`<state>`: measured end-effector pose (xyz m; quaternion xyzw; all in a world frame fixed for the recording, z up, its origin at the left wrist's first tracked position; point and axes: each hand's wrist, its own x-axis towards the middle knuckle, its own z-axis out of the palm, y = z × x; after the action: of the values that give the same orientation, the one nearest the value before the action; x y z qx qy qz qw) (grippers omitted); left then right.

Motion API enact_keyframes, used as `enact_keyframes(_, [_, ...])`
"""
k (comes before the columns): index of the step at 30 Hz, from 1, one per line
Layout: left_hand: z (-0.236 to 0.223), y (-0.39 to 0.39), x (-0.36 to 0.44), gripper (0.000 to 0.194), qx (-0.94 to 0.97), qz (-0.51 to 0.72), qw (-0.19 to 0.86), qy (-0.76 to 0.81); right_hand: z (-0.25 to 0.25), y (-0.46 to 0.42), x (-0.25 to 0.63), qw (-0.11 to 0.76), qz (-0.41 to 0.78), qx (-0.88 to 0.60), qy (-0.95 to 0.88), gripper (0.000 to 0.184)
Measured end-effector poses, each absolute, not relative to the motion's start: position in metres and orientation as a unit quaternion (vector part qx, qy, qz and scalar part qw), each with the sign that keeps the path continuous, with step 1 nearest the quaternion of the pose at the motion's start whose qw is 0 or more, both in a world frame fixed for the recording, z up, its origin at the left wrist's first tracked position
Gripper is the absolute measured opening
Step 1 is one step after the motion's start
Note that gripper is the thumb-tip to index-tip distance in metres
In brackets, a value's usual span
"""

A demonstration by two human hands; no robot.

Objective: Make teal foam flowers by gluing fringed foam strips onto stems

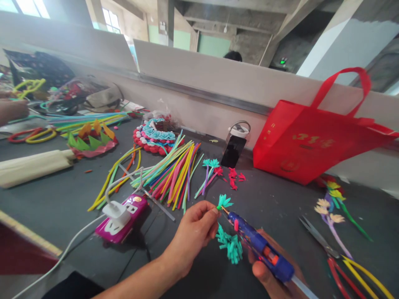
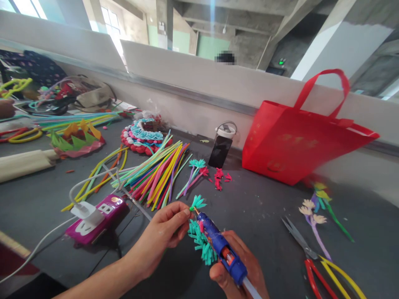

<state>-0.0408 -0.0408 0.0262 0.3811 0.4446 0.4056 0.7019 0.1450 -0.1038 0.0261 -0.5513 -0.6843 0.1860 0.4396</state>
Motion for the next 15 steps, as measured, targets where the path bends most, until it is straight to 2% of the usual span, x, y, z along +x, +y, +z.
enact_keyframes(12, [0.0233,-0.0407,-0.0409,0.031,0.378,0.406,0.704,0.442,0.0222,-0.1005,0.1468,0.435,0.197,-0.549,-0.686,0.062])
enact_keyframes(15, [0.0239,-0.0406,-0.0410,0.029,0.376,0.407,0.707,0.439,0.0244,-0.1011,0.1455,0.433,0.199,-0.548,-0.687,0.059])
